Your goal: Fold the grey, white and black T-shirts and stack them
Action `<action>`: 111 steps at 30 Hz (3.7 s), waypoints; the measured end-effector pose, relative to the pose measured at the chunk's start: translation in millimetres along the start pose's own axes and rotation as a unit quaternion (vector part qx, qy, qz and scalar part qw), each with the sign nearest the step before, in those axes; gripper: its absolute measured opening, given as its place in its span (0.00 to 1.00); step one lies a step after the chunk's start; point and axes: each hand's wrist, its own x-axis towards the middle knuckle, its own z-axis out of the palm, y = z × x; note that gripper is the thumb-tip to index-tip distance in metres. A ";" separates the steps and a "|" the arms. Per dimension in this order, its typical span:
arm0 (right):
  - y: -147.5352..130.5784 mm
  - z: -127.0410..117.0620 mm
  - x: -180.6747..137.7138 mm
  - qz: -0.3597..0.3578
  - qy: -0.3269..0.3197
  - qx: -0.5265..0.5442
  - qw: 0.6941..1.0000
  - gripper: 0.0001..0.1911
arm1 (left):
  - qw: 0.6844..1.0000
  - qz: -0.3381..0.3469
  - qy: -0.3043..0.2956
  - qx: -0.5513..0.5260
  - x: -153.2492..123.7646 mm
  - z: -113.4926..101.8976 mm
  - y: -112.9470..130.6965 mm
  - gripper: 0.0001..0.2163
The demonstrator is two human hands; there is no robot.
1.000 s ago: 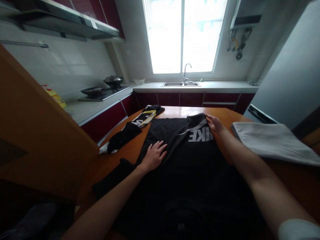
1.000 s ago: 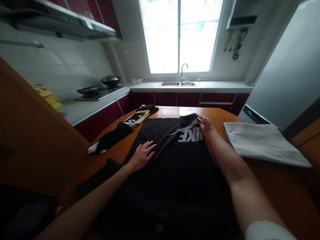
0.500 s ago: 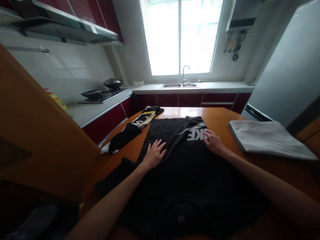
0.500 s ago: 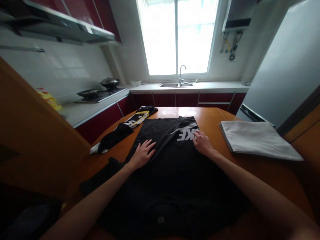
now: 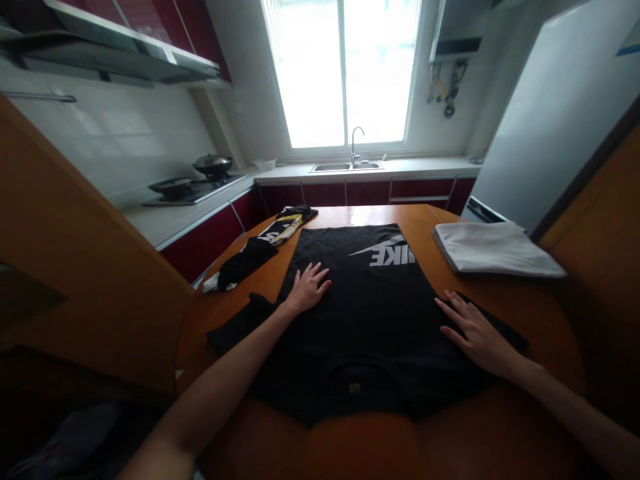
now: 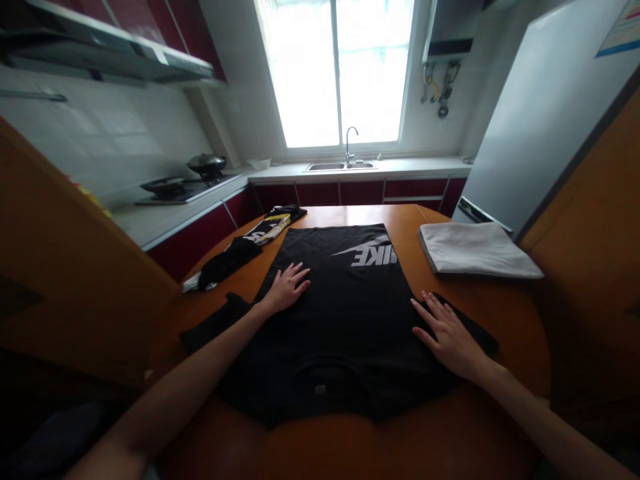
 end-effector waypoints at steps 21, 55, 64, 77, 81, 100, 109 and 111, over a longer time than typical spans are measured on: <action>43.8 -44.4 39.7 0.178 -0.034 0.281 0.943 0.12 | 0.998 -0.058 0.013 0.022 19.8 15.5 -24.0 0.24; -57.3 10.3 90.5 0.032 0.086 0.079 0.993 0.30 | 0.998 -0.040 0.027 0.035 17.6 6.2 -17.3 0.24; -64.2 23.9 81.6 0.071 -0.006 0.037 0.997 0.32 | 0.999 0.011 0.016 0.036 13.3 5.3 -12.6 0.25; -59.3 28.3 83.3 0.071 -0.002 0.035 0.997 0.31 | 1.000 -0.005 -0.003 0.018 14.6 6.6 -15.1 0.25; -60.3 26.5 83.3 0.075 -0.012 0.035 0.997 0.32 | 1.000 -0.007 -0.007 0.019 14.5 5.2 -14.5 0.25; -39.5 -6.8 159.9 0.068 0.043 0.076 0.994 0.32 | 0.999 -0.014 0.031 0.013 95.1 -27.1 -53.0 0.27; -5.0 11.2 286.8 0.174 -0.012 0.036 0.984 0.32 | 0.997 -0.072 0.007 0.038 172.9 -12.5 -83.9 0.27; 1.4 22.4 300.6 0.186 -0.017 0.034 0.982 0.31 | 0.996 -0.078 -0.005 0.039 182.6 -6.8 -90.4 0.29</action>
